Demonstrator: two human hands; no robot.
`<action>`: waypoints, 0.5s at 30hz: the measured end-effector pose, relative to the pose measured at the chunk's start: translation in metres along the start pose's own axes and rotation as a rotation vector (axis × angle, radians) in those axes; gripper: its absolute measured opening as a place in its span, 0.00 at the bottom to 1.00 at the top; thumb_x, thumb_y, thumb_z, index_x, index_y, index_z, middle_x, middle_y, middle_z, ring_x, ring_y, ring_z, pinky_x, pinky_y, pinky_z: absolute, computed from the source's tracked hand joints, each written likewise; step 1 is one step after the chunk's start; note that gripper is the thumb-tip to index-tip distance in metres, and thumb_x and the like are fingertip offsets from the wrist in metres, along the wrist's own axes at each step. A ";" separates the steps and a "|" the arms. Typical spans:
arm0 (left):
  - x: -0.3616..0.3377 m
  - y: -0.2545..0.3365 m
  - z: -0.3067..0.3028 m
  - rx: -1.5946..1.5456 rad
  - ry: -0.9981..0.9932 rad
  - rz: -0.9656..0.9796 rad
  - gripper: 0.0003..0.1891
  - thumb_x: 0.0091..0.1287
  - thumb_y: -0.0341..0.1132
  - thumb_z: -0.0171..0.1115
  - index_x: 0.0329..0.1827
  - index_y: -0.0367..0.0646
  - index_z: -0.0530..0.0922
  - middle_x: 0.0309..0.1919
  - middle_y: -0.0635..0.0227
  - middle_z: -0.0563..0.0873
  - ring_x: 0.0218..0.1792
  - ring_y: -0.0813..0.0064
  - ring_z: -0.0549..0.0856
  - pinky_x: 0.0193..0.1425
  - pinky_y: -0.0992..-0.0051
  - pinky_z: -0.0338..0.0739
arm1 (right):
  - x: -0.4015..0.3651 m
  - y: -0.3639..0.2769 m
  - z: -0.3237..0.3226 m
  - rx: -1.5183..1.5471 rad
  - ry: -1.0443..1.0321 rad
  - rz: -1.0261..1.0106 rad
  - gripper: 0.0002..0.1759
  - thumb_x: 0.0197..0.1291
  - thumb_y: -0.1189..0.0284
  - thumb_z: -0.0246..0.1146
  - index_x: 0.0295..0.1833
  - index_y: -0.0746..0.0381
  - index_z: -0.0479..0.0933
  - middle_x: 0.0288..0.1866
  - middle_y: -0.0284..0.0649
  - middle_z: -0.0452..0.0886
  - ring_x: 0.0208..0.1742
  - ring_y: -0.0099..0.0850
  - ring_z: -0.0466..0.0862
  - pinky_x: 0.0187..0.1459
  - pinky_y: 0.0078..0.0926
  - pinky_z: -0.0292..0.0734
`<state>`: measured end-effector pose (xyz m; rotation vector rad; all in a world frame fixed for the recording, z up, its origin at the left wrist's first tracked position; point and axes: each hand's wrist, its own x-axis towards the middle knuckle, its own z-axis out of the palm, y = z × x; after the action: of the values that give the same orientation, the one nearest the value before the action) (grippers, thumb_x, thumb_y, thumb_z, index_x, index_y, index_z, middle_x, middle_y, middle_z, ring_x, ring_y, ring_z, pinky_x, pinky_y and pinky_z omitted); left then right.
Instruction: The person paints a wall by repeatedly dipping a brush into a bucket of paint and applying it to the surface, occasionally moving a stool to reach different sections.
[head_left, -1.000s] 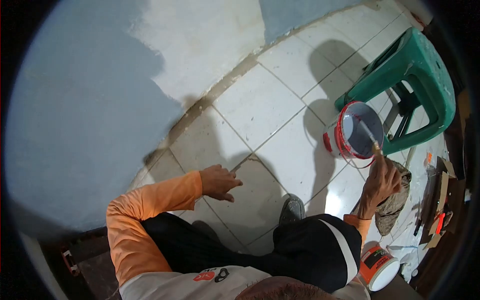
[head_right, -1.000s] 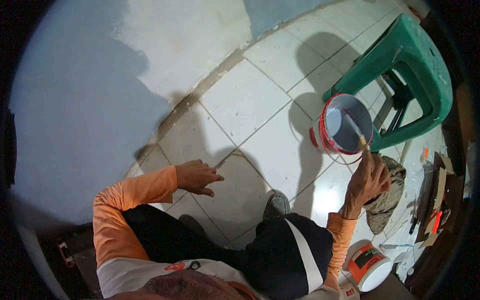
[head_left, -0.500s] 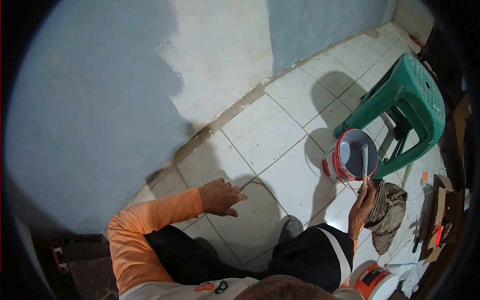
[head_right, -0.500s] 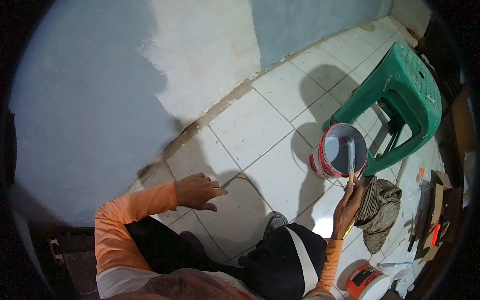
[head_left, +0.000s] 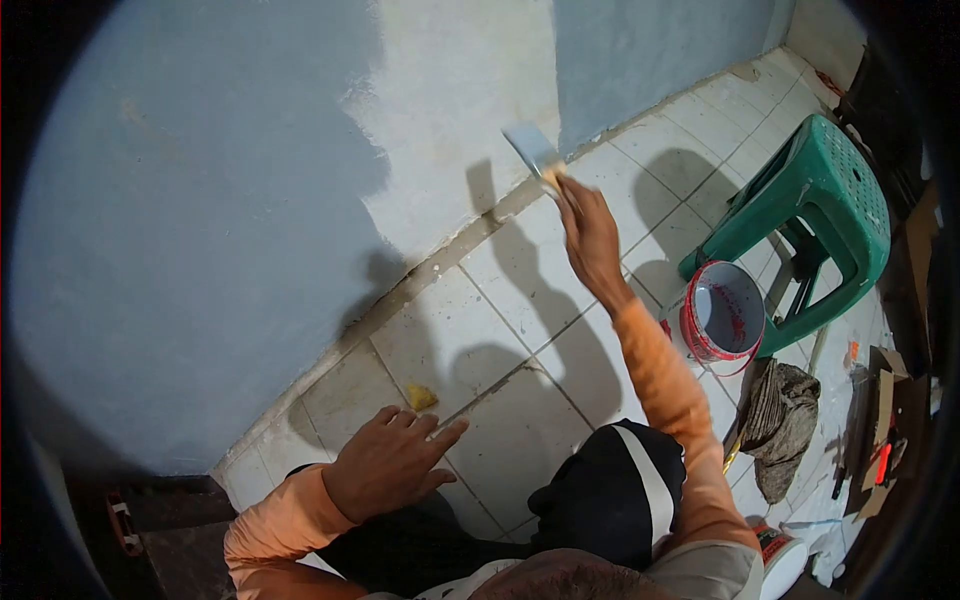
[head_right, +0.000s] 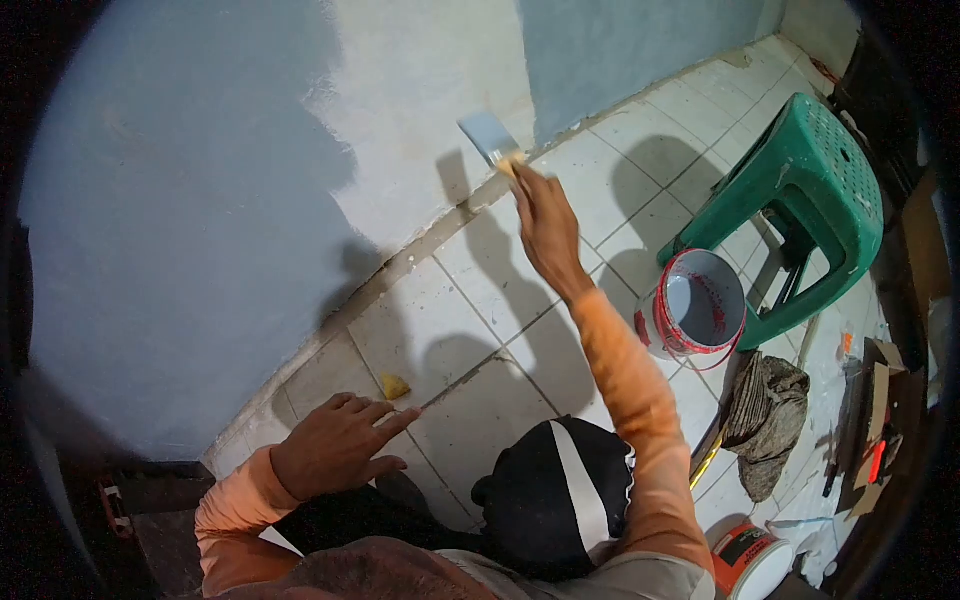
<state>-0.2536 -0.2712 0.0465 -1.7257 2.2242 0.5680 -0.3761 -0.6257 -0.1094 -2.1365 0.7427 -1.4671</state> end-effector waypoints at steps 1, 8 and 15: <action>-0.002 -0.003 0.003 0.034 0.027 -0.006 0.37 0.73 0.52 0.68 0.80 0.43 0.69 0.58 0.52 0.86 0.57 0.54 0.88 0.67 0.58 0.79 | 0.021 -0.006 0.013 -0.034 0.002 0.009 0.22 0.76 0.73 0.64 0.72 0.54 0.76 0.49 0.47 0.81 0.43 0.47 0.85 0.45 0.40 0.81; -0.012 -0.013 0.000 -0.149 -0.201 -0.044 0.38 0.74 0.48 0.68 0.84 0.47 0.64 0.61 0.52 0.85 0.59 0.52 0.87 0.70 0.57 0.77 | 0.118 -0.008 0.091 -0.160 0.097 -0.157 0.20 0.74 0.73 0.63 0.69 0.50 0.74 0.44 0.47 0.78 0.40 0.51 0.84 0.37 0.50 0.80; -0.020 -0.018 0.000 -0.154 -0.202 -0.017 0.38 0.75 0.49 0.67 0.84 0.47 0.64 0.57 0.52 0.86 0.56 0.53 0.88 0.67 0.59 0.79 | 0.039 0.051 0.091 -0.483 -0.386 0.128 0.16 0.72 0.68 0.59 0.63 0.51 0.79 0.48 0.51 0.82 0.47 0.56 0.88 0.40 0.55 0.83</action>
<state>-0.2311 -0.2579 0.0527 -1.6729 2.0710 0.8891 -0.2883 -0.6842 -0.1446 -2.5587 1.1402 -0.8221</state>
